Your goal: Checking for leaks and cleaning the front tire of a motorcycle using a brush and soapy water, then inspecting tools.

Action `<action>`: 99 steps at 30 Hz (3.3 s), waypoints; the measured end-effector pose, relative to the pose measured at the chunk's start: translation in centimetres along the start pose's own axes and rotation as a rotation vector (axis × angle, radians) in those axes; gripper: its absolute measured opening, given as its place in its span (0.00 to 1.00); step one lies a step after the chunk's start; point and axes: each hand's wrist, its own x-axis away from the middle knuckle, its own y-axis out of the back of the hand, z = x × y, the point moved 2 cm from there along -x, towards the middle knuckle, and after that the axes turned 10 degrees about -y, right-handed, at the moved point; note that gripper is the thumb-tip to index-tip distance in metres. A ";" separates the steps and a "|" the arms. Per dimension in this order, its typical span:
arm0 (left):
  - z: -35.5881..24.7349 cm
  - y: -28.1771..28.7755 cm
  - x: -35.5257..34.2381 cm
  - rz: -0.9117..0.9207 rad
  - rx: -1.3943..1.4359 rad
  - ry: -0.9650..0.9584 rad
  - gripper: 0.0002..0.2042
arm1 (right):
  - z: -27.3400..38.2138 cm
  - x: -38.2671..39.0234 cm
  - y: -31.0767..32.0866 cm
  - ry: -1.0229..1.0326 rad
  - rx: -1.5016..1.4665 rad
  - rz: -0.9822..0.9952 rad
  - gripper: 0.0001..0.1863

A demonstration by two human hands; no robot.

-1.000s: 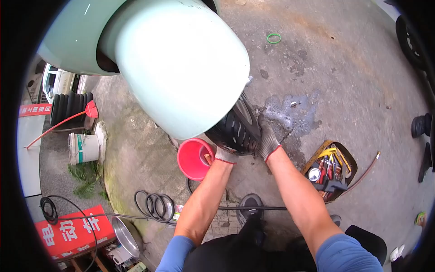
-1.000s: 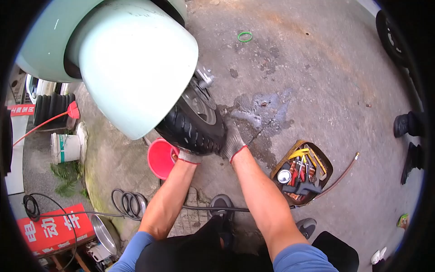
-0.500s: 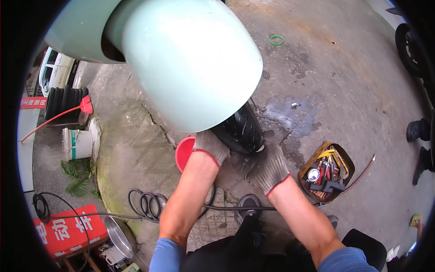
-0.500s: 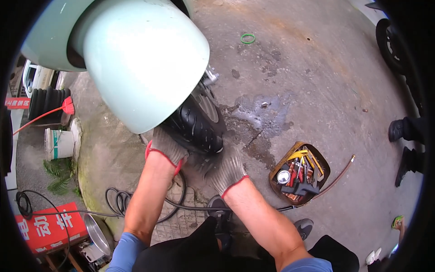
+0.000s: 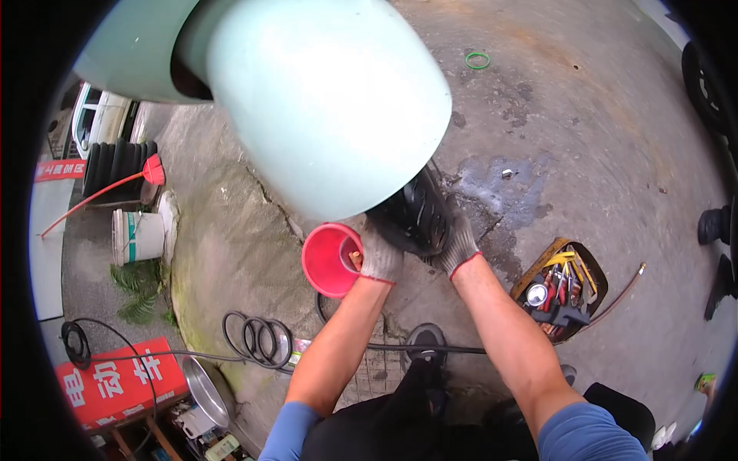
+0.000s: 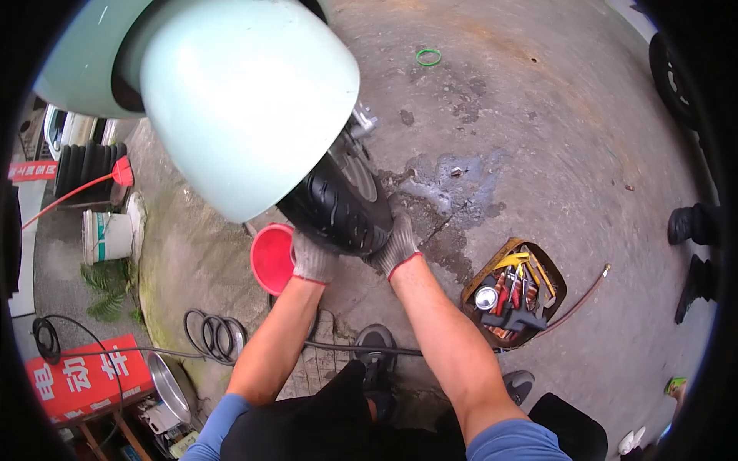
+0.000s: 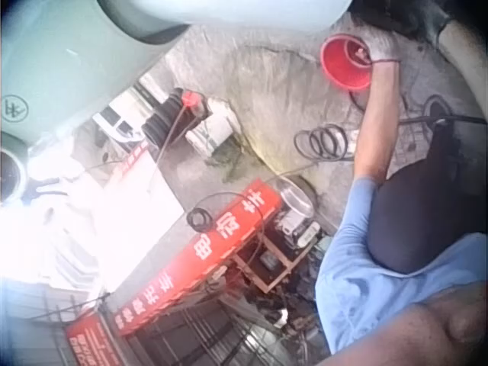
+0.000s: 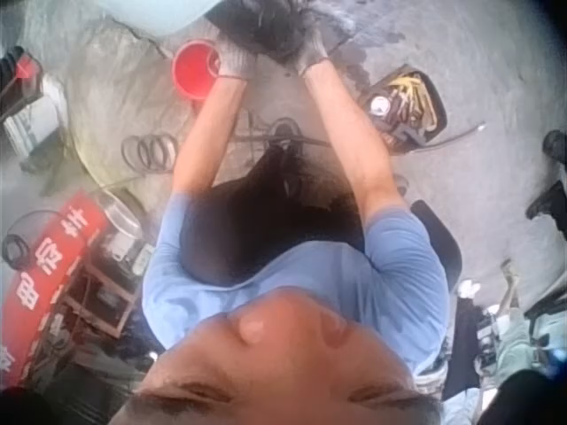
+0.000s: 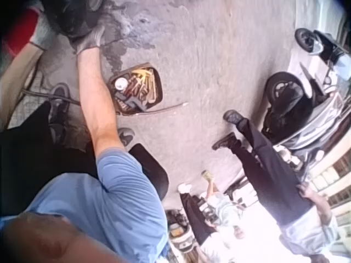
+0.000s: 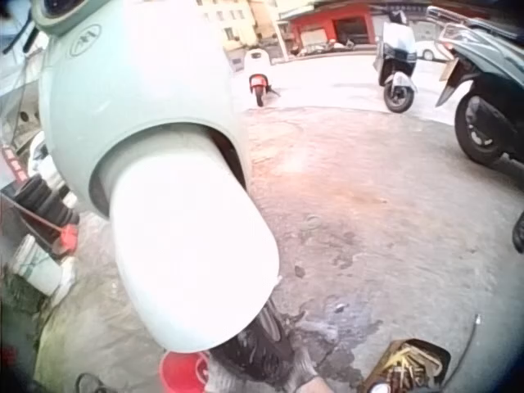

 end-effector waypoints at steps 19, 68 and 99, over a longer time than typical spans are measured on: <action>-13.2 5.2 1.3 0.576 -1.575 0.554 0.19 | 0.4 6.6 2.5 -0.099 0.275 -0.313 0.33; -21.7 -8.6 6.3 -0.367 0.124 0.121 0.12 | -8.6 16.3 -11.4 0.856 1.868 -0.020 0.19; -19.1 -15.0 6.3 -0.107 0.152 0.143 0.11 | -1.4 23.4 -12.7 0.319 1.699 -0.208 0.18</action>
